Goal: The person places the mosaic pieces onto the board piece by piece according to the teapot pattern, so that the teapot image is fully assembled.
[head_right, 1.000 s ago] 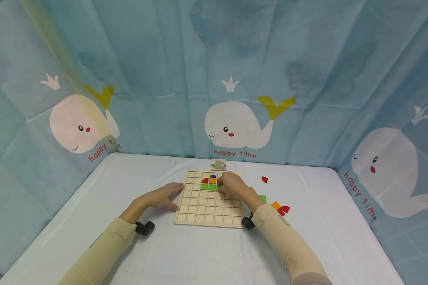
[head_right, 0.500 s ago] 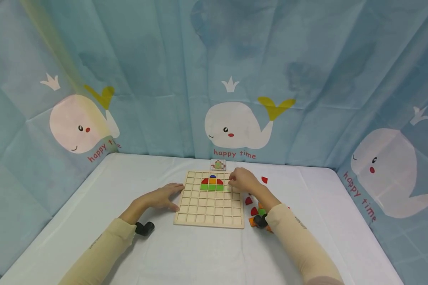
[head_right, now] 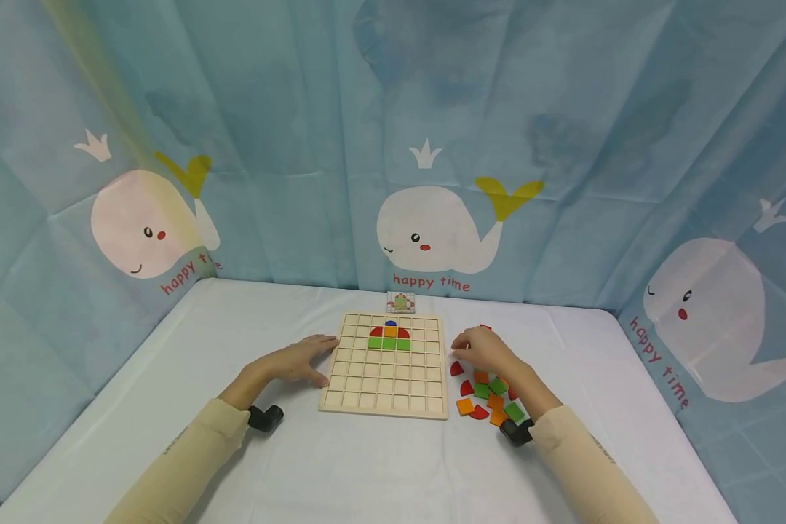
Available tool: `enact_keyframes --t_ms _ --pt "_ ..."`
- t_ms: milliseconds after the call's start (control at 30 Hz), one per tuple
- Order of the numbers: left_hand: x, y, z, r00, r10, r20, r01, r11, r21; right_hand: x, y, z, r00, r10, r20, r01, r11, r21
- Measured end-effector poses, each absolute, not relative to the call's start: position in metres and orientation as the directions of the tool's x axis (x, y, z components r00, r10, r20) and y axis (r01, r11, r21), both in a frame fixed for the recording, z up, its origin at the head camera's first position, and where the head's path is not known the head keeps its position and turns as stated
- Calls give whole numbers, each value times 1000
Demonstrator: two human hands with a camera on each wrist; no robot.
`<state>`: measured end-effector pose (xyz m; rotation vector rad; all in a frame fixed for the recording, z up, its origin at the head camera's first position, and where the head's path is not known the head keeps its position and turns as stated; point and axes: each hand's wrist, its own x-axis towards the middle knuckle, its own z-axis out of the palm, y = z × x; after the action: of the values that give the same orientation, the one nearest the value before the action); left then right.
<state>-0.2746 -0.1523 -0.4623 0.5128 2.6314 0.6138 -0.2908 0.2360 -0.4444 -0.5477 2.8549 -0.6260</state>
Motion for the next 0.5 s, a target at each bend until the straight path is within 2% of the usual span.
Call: enact_keyframes --t_ms 233,500 --pt "-273 -153 -459 -860 427 -279 259 836 483 -274 255 -449 -901 -393 -185 -264 834 -484" --pt "-273 -152 -459 -858 432 -277 262 833 488 -266 265 -451 -913 -361 -190 -257 871 -418"
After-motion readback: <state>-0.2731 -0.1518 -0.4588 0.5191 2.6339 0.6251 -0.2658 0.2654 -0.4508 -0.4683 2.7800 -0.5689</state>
